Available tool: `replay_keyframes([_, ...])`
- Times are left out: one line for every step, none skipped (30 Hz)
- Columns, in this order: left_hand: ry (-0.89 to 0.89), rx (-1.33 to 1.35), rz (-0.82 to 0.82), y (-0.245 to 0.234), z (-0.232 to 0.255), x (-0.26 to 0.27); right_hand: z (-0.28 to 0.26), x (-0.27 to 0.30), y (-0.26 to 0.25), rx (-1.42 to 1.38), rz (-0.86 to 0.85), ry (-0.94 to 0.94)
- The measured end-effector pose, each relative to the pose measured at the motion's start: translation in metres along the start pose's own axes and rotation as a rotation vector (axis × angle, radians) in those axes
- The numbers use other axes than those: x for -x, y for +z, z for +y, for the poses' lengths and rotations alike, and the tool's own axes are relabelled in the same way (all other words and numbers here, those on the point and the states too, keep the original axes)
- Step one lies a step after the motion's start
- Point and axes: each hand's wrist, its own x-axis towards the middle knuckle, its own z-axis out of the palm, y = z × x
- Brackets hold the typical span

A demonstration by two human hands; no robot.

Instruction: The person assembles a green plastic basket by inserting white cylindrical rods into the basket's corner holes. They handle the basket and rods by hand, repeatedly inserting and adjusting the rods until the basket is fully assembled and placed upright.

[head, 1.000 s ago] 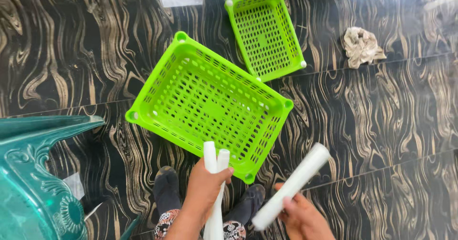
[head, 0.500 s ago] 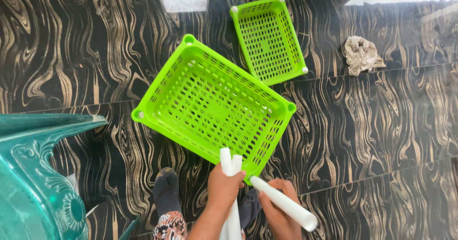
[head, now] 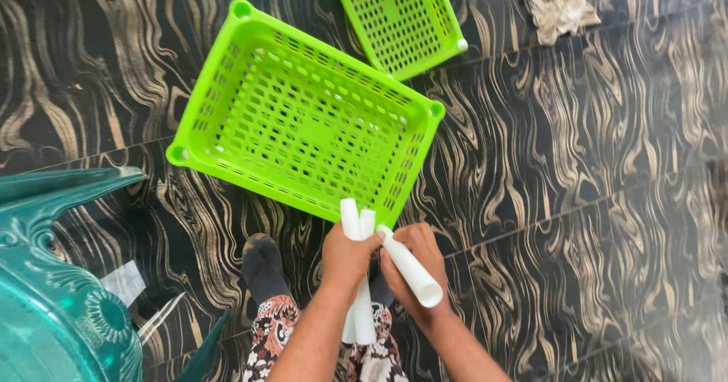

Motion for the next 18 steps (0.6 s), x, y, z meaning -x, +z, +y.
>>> replay_keyframes([-0.022,-0.008,0.003,0.001,0.001,0.002,0.001,0.001,-0.002,0.000,-0.016,-0.027])
replay_keyframes([-0.063,-0.024,0.013,0.003,0.004,0.004,0.003,0.002,-0.005,-0.019,-0.039,-0.007])
replay_keyframes([-0.108,-0.040,0.027,0.005,0.006,0.005,0.005,0.003,-0.007,-0.040,-0.065,0.016])
replay_keyframes([-0.153,-0.057,0.040,0.006,0.008,0.007,0.007,0.005,-0.010,-0.061,-0.091,0.038])
replay_keyframes([-0.155,-0.050,0.048,0.010,0.009,0.008,0.009,0.005,-0.011,-0.071,-0.088,0.051])
replay_keyframes([-0.158,-0.043,0.055,0.012,0.009,0.010,0.011,0.005,-0.011,-0.080,-0.085,0.063])
replay_keyframes([-0.163,-0.035,0.069,0.011,0.007,0.011,0.011,0.007,-0.009,-0.094,-0.086,0.076])
replay_keyframes([-0.183,-0.028,0.086,0.012,0.004,0.010,0.010,0.008,-0.007,-0.076,-0.092,0.102])
replay_keyframes([-0.196,-0.020,0.105,0.013,0.002,0.006,0.009,0.008,-0.005,-0.061,-0.094,0.122])
replay_keyframes([-0.209,-0.013,0.124,0.013,-0.001,0.003,0.008,0.006,-0.003,-0.047,-0.097,0.141])
replay_keyframes([-0.271,0.108,0.083,0.011,-0.004,0.001,0.006,0.005,-0.002,-0.046,-0.106,0.174])
replay_keyframes([-0.333,0.230,0.043,0.009,-0.007,-0.002,0.003,0.003,-0.002,-0.045,-0.115,0.207])
replay_keyframes([-0.395,0.353,0.002,0.007,-0.011,-0.004,-0.001,0.002,-0.004,-0.042,-0.123,0.239])
replay_keyframes([-0.439,0.352,0.010,0.003,-0.015,-0.006,-0.008,0.001,-0.008,-0.044,-0.150,0.269])
replay_keyframes([-0.475,0.353,0.014,0.001,-0.016,-0.011,-0.015,-0.003,-0.015,-0.043,-0.172,0.291])
replay_keyframes([-0.511,0.353,0.017,0.003,-0.017,-0.015,-0.024,-0.006,-0.023,-0.042,-0.193,0.314])
replay_keyframes([-0.522,0.365,0.031,0.006,-0.020,-0.018,-0.034,-0.007,-0.036,-0.072,-0.188,0.249])
replay_keyframes([-0.533,0.377,0.044,0.010,-0.022,-0.021,-0.045,-0.007,-0.050,-0.102,-0.183,0.184])
